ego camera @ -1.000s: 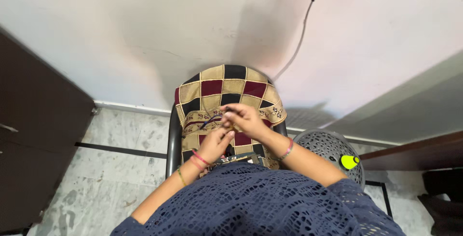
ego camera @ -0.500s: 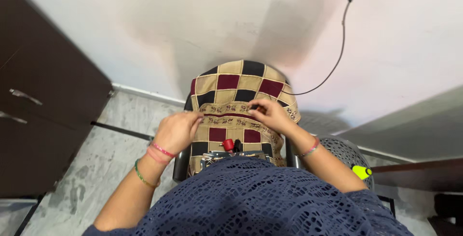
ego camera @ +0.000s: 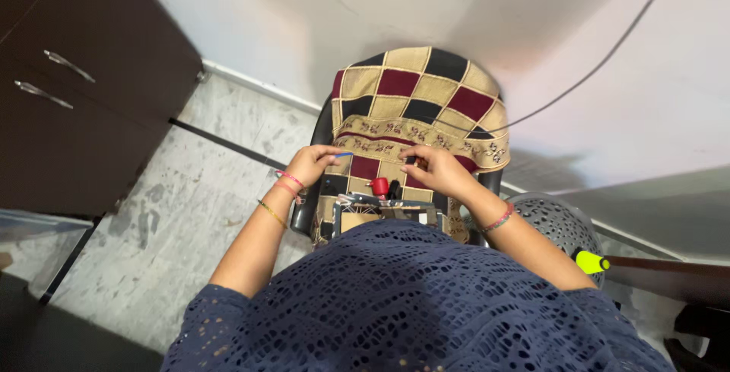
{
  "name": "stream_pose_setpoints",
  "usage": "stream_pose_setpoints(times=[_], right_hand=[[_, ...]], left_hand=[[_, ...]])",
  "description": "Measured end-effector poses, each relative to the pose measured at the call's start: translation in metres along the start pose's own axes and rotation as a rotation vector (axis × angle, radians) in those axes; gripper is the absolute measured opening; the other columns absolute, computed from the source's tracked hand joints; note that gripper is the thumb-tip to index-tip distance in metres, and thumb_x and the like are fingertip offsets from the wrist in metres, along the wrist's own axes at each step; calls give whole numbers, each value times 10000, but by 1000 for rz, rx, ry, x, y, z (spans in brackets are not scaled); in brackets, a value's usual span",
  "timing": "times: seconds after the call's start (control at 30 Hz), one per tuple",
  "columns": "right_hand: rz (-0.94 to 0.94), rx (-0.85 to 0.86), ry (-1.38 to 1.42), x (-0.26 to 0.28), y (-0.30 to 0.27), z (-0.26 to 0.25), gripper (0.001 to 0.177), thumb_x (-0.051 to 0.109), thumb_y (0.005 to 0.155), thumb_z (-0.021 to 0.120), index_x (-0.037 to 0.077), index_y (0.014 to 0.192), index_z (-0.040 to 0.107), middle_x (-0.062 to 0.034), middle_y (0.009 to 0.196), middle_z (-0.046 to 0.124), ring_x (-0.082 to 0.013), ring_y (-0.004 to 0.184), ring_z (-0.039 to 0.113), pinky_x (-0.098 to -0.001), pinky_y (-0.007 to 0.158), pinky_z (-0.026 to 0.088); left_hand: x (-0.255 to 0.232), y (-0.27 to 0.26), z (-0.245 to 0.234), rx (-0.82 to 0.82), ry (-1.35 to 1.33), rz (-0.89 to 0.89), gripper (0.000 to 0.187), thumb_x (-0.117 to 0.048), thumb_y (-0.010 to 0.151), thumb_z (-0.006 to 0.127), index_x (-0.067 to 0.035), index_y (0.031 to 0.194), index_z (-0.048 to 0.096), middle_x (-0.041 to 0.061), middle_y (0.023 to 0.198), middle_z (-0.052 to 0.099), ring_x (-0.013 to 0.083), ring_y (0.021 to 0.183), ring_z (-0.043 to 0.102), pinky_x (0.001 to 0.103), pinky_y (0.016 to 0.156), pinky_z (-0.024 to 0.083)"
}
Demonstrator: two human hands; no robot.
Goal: The person walks to a wall socket, unplugs a charger, and then moves to a chair to untangle and plug in multiple charging cables and adapters. They connect a blue cable to a black adapter and plug it into the wall, then connect a white cable to a white adapter and plug it in as well.
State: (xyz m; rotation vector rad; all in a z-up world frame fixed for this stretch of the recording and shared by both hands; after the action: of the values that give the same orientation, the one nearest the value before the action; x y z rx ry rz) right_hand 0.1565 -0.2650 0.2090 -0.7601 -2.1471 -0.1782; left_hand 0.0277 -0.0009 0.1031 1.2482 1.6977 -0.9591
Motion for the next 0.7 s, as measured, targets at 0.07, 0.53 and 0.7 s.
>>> stream_pose_setpoints(times=[0.07, 0.53, 0.7], right_hand=[[-63, -4, -2, 0, 0, 2, 304, 199, 886, 772, 74, 1161, 741, -51, 795, 676, -105, 675, 591, -279, 629, 512], [-285, 32, 212, 64, 10, 8, 304, 184, 867, 835, 60, 1129, 741, 7, 989, 718, -47, 831, 626, -223, 714, 519], [-256, -41, 260, 101, 8, -31, 157, 157, 889, 827, 33, 956, 757, 38, 794, 620, -18, 679, 473, -205, 569, 389]], left_hand=[[-3, -1, 7, 81, -181, 68, 282, -81, 977, 591, -41, 1225, 720, 71, 1014, 801, 116, 975, 750, 275, 895, 557], [-171, -53, -15, 167, -229, 390, 340, -130, 1005, 698, -72, 1338, 664, 51, 1026, 727, 89, 881, 649, 245, 796, 538], [-175, -57, -18, 110, -385, 431, 749, -112, 794, 836, -86, 1449, 473, 37, 1319, 530, 70, 862, 522, 207, 719, 489]])
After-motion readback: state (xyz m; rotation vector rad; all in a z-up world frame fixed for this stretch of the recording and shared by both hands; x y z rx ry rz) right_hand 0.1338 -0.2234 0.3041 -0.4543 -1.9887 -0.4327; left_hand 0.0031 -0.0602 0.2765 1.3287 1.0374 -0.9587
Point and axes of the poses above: each hand's wrist, its own y-axis towards the middle knuckle, its own z-axis out of the palm, x = y × z, the point moved 5 cm from there along y, towards the middle knuckle
